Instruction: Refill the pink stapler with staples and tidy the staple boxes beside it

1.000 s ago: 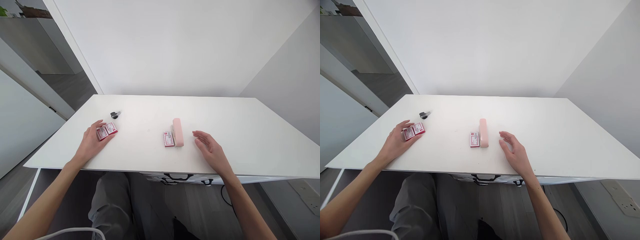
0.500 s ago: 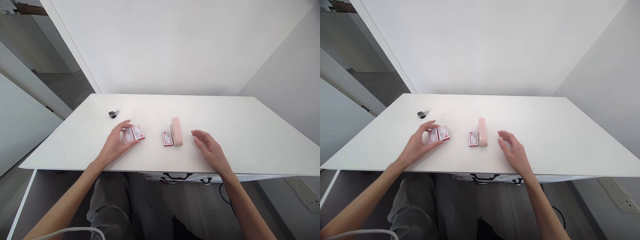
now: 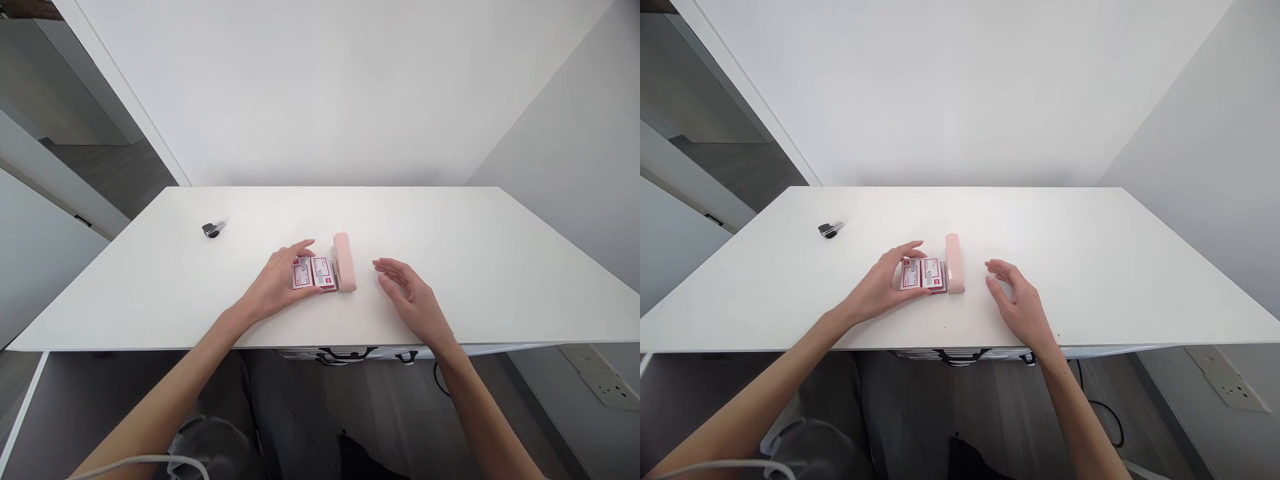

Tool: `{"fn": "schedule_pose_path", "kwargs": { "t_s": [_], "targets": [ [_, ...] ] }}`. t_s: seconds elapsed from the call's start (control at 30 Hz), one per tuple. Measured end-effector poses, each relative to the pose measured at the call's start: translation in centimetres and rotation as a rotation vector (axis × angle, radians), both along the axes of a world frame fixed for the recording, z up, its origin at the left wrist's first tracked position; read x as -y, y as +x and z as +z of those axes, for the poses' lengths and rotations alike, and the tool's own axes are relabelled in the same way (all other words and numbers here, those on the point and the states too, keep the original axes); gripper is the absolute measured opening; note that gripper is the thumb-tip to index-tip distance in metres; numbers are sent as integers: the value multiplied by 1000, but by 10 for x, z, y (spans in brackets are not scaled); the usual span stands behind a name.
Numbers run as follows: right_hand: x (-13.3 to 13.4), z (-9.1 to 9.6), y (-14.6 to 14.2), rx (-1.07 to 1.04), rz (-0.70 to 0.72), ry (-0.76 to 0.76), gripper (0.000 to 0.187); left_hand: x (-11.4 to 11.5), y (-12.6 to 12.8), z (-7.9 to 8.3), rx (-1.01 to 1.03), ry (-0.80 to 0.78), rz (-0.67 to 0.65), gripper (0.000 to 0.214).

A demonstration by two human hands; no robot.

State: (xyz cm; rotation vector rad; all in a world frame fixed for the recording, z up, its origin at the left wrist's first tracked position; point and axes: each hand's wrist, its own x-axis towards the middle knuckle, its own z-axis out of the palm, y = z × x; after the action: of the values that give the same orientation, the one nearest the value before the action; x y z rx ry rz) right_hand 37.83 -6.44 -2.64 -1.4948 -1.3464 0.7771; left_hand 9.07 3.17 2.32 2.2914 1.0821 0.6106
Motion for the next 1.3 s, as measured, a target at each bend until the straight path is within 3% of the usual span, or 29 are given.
{"fn": "schedule_pose_path", "kwargs": {
  "t_s": [0.3,0.47,0.67,0.77,0.83,0.93,1.0,1.1,1.3],
  "targets": [
    [0,2,0,-1,13,-2,43,0,3,0,77,65,-34,92],
    [0,4,-1,-3,5,-5,44,3,18,3,122,133,-100,94],
    [0,6,-2,4,2,-7,47,1,34,-6,122,127,-116,98],
    [0,7,-2,11,1,-13,44,2,32,-10,141,183,-80,99],
    [1,8,-2,33,12,-17,43,3,27,-11,156,189,28,84],
    [2,10,-3,119,60,-25,41,4,21,-10,166,56,234,56],
    [3,12,-4,194,108,-23,43,5,21,-9,156,-93,294,51],
    [4,11,-6,298,173,-23,50,6,25,-7,148,-228,283,53],
    [4,7,-7,462,252,35,57,4,36,-7,148,-251,251,49]
  ]
}}
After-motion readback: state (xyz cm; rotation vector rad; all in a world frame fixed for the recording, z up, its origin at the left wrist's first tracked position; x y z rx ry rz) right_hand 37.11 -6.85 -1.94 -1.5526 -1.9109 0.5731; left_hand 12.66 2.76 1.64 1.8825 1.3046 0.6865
